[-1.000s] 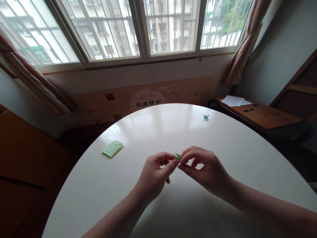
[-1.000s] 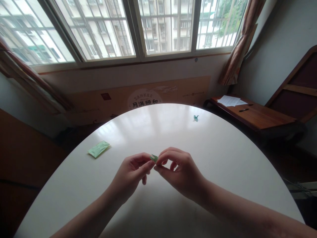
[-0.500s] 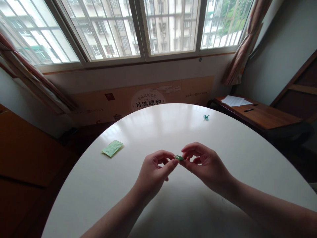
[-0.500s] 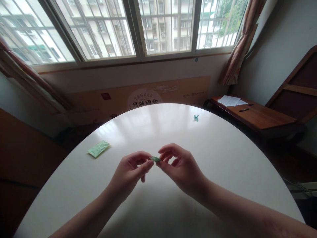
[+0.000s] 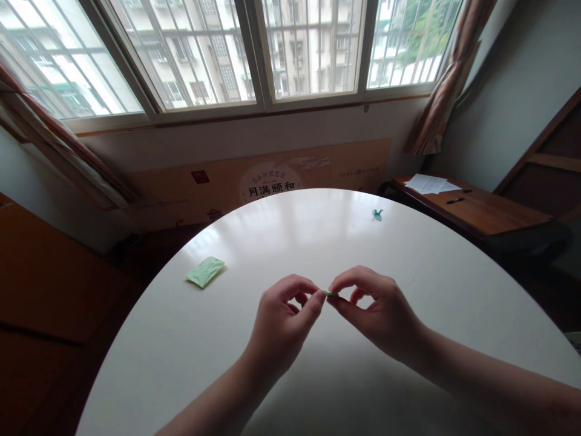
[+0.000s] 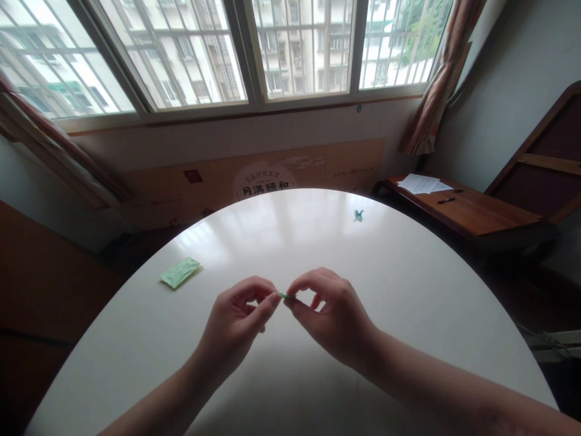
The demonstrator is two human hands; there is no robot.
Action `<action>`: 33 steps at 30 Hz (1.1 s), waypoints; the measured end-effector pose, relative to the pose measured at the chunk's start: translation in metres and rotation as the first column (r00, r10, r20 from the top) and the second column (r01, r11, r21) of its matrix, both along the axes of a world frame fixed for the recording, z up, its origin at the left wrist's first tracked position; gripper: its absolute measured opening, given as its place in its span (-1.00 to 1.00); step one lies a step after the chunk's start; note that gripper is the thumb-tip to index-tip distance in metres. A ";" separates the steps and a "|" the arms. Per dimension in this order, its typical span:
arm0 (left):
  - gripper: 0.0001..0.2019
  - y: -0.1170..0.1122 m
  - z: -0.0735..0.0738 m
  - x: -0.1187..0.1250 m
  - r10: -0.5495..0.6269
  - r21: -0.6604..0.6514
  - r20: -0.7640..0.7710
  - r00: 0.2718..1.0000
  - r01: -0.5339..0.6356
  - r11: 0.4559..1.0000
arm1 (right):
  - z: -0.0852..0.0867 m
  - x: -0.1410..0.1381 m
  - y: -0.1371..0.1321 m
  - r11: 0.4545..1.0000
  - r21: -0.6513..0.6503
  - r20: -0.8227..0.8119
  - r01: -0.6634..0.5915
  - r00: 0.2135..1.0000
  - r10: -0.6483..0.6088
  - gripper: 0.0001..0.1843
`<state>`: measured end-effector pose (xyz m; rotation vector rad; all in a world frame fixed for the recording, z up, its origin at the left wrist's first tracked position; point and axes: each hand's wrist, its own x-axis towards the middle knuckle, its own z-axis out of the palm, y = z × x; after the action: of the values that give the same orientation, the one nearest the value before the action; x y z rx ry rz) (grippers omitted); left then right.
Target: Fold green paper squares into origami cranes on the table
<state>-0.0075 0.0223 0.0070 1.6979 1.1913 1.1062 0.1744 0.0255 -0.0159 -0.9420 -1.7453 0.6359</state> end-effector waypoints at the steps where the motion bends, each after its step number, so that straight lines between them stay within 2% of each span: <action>1: -0.81 -0.001 0.001 0.001 0.003 -0.008 0.006 1.000 -0.002 1.000 | -0.001 0.000 0.000 0.999 -0.038 -0.016 -0.020 1.000 0.019 -0.99; 6: -0.81 -0.001 0.002 0.003 0.025 -0.070 0.037 0.999 -0.023 0.997 | -0.003 -0.001 0.000 0.986 -0.139 -0.062 -0.094 0.994 0.086 -0.97; 18: -0.81 -0.003 0.005 0.003 0.037 -0.063 0.042 0.998 -0.035 0.997 | -0.002 0.000 0.000 0.997 -0.036 -0.029 -0.066 0.997 0.065 -0.97; 22: -0.80 -0.004 0.005 0.004 0.042 -0.009 0.014 0.999 -0.042 0.999 | -0.003 0.003 -0.001 0.998 -0.001 0.010 -0.057 0.998 0.057 -0.96; 28: -0.82 -0.007 0.004 0.003 0.049 0.149 -0.057 0.997 -0.040 0.988 | -0.002 0.003 0.000 0.997 0.032 -0.002 -0.068 0.998 0.068 -0.95; 31: -0.83 -0.007 0.005 0.003 0.052 0.181 -0.063 0.997 -0.040 0.983 | 0.000 0.002 -0.001 0.996 -0.007 -0.029 -0.087 0.996 0.087 -0.94; 33: -0.83 -0.006 0.006 0.003 0.044 0.168 -0.058 0.997 -0.034 0.985 | 0.000 0.002 0.000 0.991 -0.077 -0.084 -0.106 0.992 0.099 -0.96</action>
<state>-0.0048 0.0161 0.0127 1.8547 1.2029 1.2146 0.1766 0.0253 -0.0157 -0.8747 -1.7157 0.8062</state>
